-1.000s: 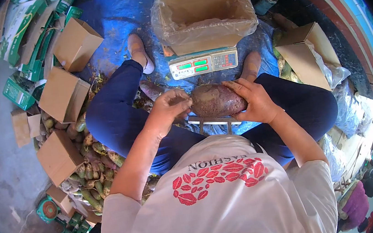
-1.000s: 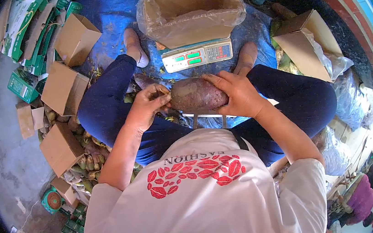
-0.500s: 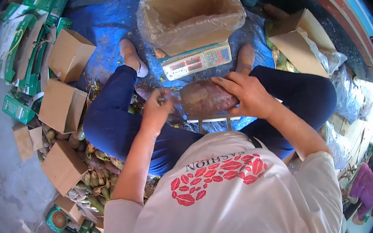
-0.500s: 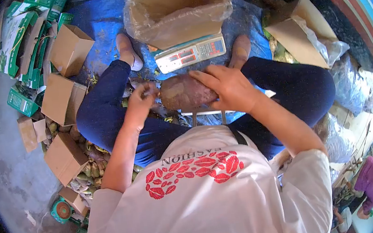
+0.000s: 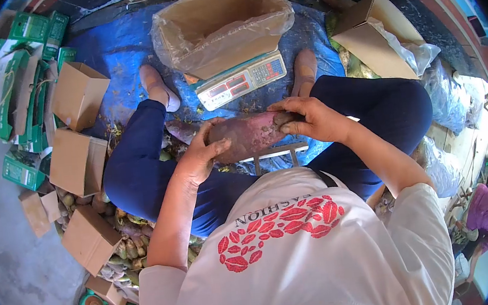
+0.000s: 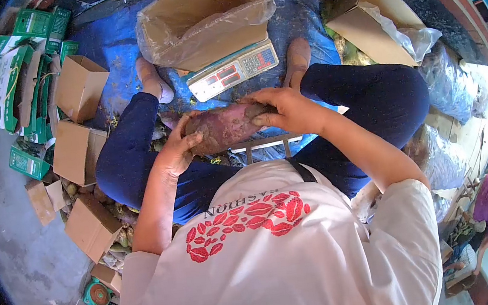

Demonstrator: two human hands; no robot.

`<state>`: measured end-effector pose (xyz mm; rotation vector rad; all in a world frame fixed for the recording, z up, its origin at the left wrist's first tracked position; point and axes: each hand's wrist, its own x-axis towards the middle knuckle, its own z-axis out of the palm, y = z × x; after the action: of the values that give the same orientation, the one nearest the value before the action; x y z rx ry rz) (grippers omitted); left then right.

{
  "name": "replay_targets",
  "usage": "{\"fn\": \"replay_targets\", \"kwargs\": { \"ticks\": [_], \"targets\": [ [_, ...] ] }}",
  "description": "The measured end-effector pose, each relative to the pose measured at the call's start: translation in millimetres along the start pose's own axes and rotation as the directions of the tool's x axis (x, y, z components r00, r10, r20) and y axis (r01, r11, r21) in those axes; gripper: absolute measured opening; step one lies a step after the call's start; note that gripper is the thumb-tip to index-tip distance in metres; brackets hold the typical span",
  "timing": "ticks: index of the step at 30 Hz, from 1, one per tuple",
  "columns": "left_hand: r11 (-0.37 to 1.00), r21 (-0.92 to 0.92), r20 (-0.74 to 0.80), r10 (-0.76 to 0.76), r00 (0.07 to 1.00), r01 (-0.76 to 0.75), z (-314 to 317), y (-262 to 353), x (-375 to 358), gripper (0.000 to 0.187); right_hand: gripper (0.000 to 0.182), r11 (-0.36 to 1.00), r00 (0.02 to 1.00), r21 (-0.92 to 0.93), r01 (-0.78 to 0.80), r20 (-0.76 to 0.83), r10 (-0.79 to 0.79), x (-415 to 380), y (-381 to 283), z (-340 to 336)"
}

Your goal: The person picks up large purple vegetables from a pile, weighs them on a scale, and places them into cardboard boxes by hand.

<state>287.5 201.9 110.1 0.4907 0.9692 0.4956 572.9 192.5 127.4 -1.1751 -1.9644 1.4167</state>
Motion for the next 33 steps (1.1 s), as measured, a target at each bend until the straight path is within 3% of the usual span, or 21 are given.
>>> {"fn": "replay_targets", "kwargs": {
  "ticks": [7, 10, 13, 16, 19, 22, 25, 28, 31, 33],
  "targets": [
    [0.986, 0.162, -0.058, 0.033, 0.998, -0.023, 7, -15, 0, 0.062, 0.03, 0.993, 0.993, -0.118, -0.021, -0.118, 0.007, 5, 14, 19],
    [0.99, 0.134, -0.081, -0.031, 0.996, 0.042, 8, -16, 0, 0.065, 0.026, 0.981, 0.976, -0.03, -0.192, -0.111, 0.188, 4, 9, 25],
    [0.986, 0.162, -0.086, -0.036, 0.996, 0.049, 8, -17, 0, 0.066, 0.024, 0.875, 0.871, 0.161, -0.456, -0.12, 0.476, 5, 9, 31],
    [0.97, 0.237, -0.061, -0.04, 0.997, 0.053, 5, -17, 1, 0.067, 0.026, 0.802, 0.861, 0.384, -0.458, -0.031, 0.507, 1, 33, 42],
    [0.972, 0.221, -0.074, -0.06, 0.995, 0.075, 0, -18, 2, 0.067, 0.029, 0.859, 0.915, 0.329, -0.393, 0.048, 0.401, -1, 29, 38],
    [0.97, 0.239, -0.099, -0.03, 0.995, 0.053, 3, -17, 3, 0.066, 0.032, 0.981, 0.981, -0.012, -0.193, -0.028, 0.193, 1, 20, 36],
    [0.972, 0.218, -0.116, -0.062, 0.991, 0.086, 6, -14, 1, 0.064, 0.034, 0.963, 0.964, -0.039, -0.265, -0.023, 0.265, 6, 22, 35],
    [0.975, 0.206, -0.129, -0.063, 0.99, 0.088, 8, -17, 1, 0.063, 0.035, 0.964, 0.971, -0.118, -0.239, -0.024, 0.238, 7, 28, 38],
    [0.959, 0.261, -0.118, -0.08, 0.99, 0.108, 6, -15, 0, 0.06, 0.034, 0.944, 0.944, -0.029, -0.329, -0.02, 0.329, 4, 30, 44],
    [0.941, 0.317, -0.133, -0.077, 0.988, 0.116, 7, -12, 1, 0.058, 0.034, 0.844, 0.863, 0.184, -0.504, 0.139, 0.486, 3, 22, 40]
  ]
}}
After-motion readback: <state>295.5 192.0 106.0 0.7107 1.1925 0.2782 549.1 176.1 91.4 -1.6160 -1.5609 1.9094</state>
